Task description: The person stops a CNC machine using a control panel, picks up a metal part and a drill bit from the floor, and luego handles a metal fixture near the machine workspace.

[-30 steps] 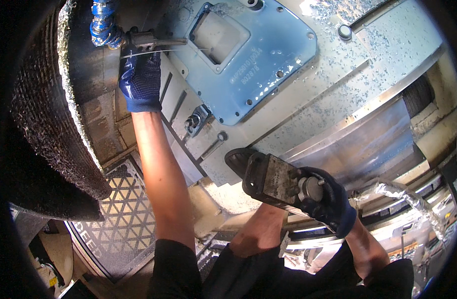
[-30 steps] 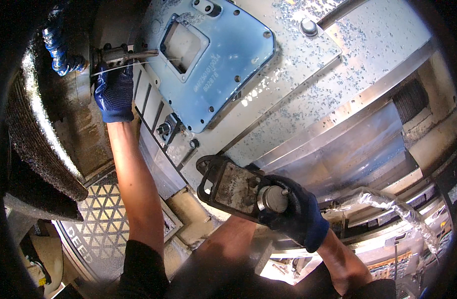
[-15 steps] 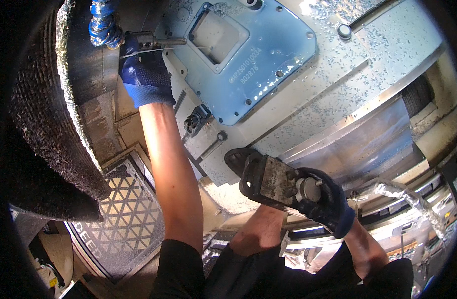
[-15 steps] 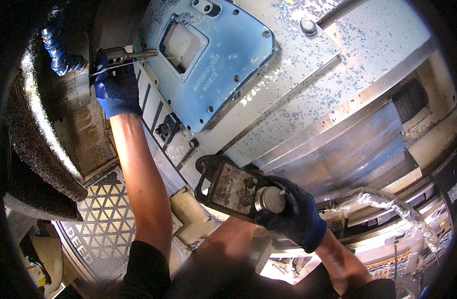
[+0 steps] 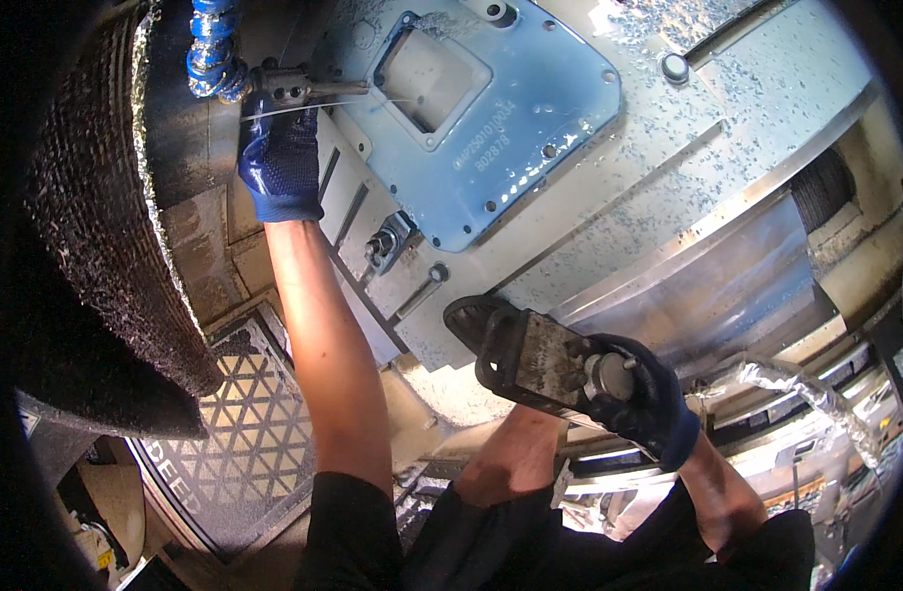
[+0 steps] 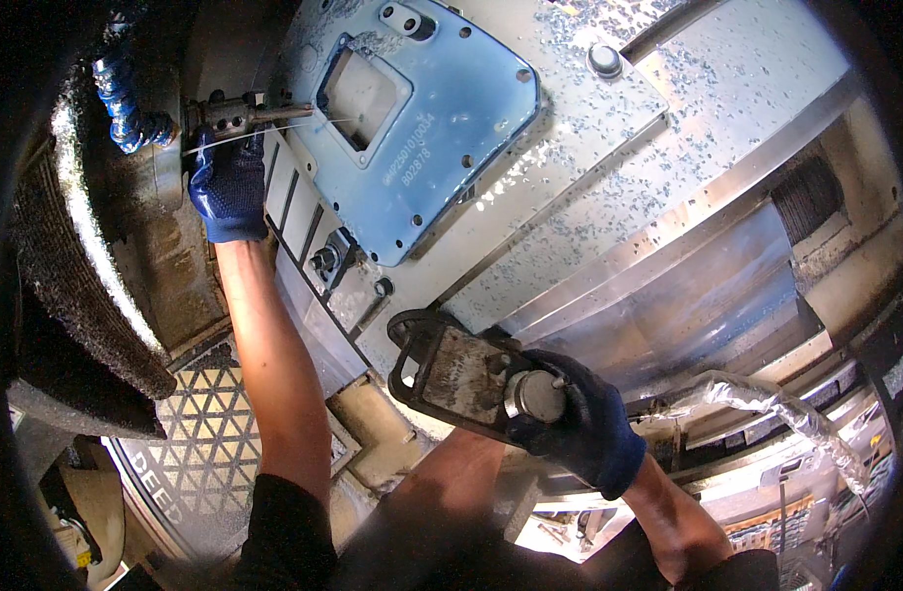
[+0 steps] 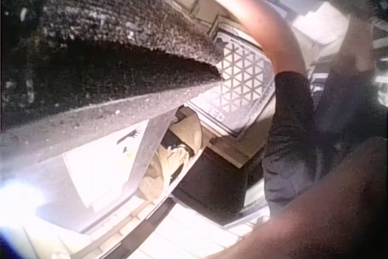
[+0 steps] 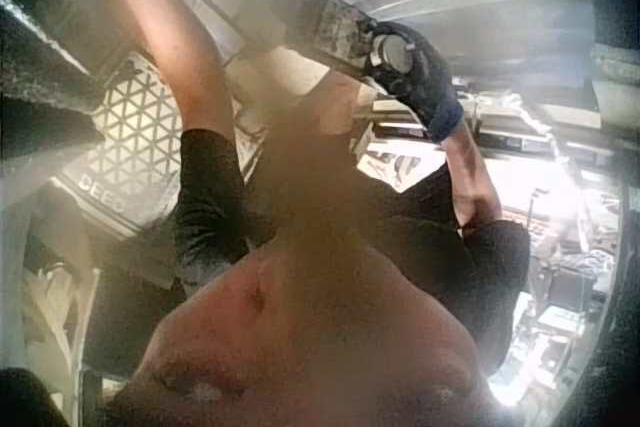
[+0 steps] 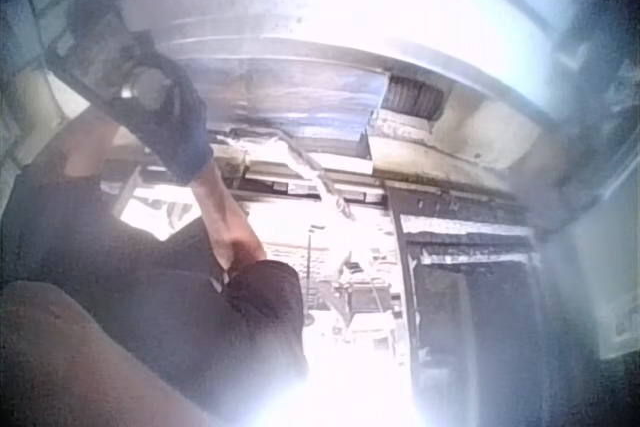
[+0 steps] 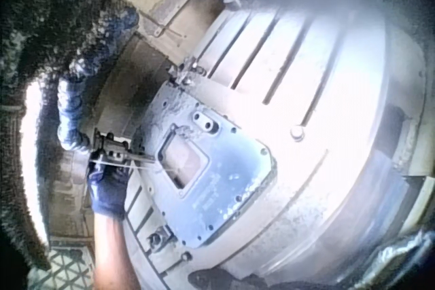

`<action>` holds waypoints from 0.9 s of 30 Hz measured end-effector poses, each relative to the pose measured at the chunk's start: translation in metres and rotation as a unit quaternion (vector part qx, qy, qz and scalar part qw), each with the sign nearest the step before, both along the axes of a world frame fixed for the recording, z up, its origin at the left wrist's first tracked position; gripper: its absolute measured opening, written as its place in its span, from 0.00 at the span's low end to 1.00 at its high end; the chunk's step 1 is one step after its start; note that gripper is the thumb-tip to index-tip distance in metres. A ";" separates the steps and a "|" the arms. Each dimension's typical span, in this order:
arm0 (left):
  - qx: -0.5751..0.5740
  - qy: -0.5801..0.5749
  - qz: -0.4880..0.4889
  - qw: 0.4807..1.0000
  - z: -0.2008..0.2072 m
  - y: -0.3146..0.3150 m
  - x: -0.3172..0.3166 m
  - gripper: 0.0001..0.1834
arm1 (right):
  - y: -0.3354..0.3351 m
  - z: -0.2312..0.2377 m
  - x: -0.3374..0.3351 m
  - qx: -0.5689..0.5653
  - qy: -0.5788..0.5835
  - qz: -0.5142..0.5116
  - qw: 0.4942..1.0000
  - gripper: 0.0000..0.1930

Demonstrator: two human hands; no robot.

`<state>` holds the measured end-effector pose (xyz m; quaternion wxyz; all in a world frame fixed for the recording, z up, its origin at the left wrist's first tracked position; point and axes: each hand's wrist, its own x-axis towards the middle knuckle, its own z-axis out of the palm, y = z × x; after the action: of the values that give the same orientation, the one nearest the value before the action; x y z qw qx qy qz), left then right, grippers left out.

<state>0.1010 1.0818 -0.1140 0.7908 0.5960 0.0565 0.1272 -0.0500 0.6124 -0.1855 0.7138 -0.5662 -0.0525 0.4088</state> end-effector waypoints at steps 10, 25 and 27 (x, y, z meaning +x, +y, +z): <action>0.086 0.045 0.253 0.963 0.001 -0.052 0.018 0.20 | 0.002 0.002 0.002 0.004 -0.010 0.003 1.000 0.34; 0.146 0.067 0.120 0.980 0.003 -0.011 -0.004 0.27 | 0.003 0.009 0.004 -0.024 0.001 -0.003 1.000 0.32; 0.066 0.060 0.086 0.992 0.008 -0.001 -0.003 0.27 | 0.002 0.005 0.003 -0.017 0.012 -0.005 1.000 0.33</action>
<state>0.0980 1.0810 -0.1065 0.7309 0.6466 0.1459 0.1624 -0.0474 0.6146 -0.1806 0.7066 -0.5737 -0.0344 0.4128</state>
